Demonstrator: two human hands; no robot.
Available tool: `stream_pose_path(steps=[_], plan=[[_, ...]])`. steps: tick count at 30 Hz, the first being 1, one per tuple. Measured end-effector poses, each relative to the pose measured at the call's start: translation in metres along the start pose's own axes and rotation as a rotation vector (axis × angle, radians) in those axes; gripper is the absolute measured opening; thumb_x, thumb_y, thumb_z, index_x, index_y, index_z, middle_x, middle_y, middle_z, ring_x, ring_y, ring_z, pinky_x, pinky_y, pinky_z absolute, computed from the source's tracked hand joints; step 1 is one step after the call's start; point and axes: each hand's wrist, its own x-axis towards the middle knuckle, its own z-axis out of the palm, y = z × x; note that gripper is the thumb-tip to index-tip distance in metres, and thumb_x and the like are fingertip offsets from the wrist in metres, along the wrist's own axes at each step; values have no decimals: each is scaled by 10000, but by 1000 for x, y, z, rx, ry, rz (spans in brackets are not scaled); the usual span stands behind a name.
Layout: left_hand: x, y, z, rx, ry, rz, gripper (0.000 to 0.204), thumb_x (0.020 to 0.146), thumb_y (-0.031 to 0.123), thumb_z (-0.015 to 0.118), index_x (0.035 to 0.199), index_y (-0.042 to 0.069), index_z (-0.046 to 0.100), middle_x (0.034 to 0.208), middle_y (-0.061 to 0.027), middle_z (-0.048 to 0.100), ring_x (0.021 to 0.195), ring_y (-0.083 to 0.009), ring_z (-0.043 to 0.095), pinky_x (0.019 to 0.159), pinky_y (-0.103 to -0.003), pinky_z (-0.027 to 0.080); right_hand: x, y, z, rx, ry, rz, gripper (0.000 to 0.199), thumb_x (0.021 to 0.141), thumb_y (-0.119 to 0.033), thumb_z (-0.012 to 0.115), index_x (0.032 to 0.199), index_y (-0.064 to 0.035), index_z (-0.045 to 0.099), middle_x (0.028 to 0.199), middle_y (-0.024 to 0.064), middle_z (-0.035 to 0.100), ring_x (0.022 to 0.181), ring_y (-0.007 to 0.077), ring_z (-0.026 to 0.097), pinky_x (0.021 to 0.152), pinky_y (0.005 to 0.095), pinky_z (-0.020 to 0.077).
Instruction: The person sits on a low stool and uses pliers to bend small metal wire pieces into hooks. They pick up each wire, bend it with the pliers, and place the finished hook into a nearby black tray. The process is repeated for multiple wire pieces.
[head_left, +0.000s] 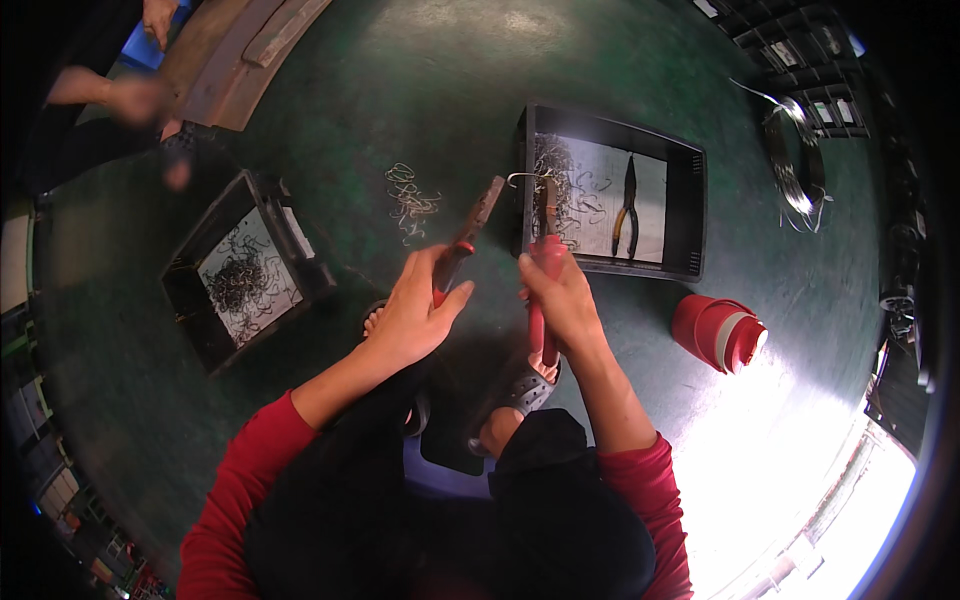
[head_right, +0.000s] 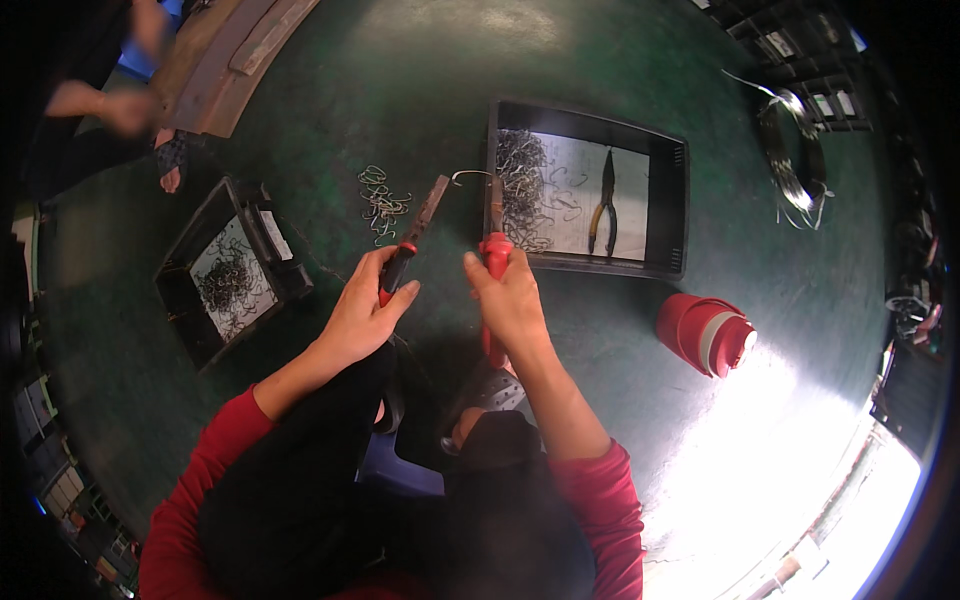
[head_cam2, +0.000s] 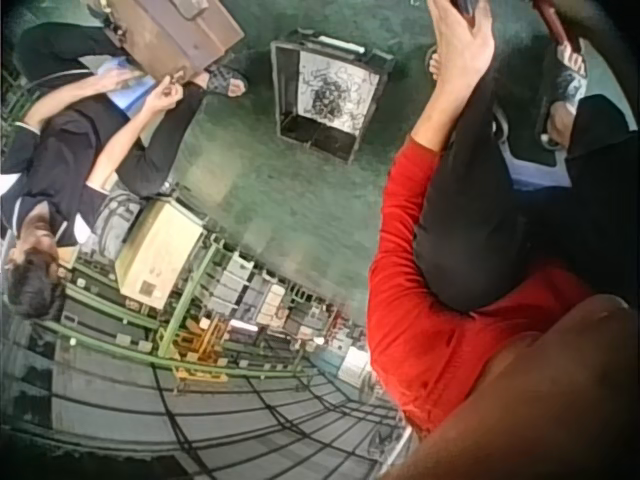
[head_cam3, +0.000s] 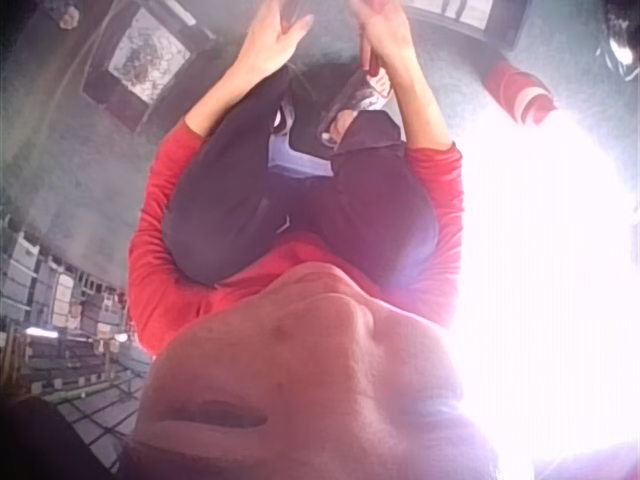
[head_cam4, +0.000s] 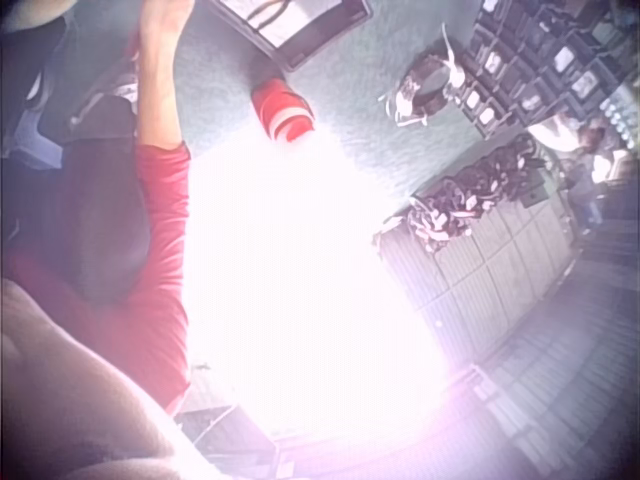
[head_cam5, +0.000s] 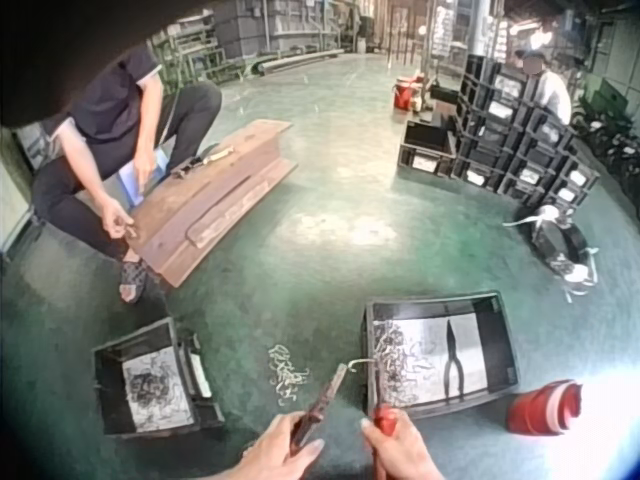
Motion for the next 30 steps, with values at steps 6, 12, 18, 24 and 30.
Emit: stream_pose_path(steps=[6,12,18,24,30], plan=[[-6,-62,33,-74,-102,-314,554,917,316,616,1280,-65,443,1155,-233,527,1033,-344,565,897,-388,441,5,3,-11,108,-5,60,450,883,-337,665,1121,23,538,814,86,624,712,168,630,662,320,491],[5,-97,50,177,-90,-145,594,890,302,639,1309,-61,429,1243,-260,506,1101,-415,527,955,-423,421,-12,-13,-17,183,-220,62,378,923,-340,634,1092,-13,551,878,70,619,798,164,630,700,320,497],[56,-34,-8,-229,80,155,402,903,15,599,1302,54,567,1319,-133,562,1177,-231,583,961,-361,484,-18,-21,-27,391,-584,184,350,954,-337,599,1090,-18,551,928,81,632,833,188,648,731,336,539],[73,20,-41,-251,-44,362,328,908,-10,603,1229,49,628,1150,-95,662,1088,-193,631,919,-313,511,-25,-18,-23,649,-834,260,389,966,-305,580,1175,16,508,1000,129,631,914,264,662,789,416,576],[73,22,-40,-480,-27,199,187,922,44,620,1093,-18,663,1010,-95,703,981,-206,675,883,-308,526,-33,-29,-21,547,-917,245,491,960,-363,589,1265,7,486,1119,133,625,1053,252,634,833,404,554]])
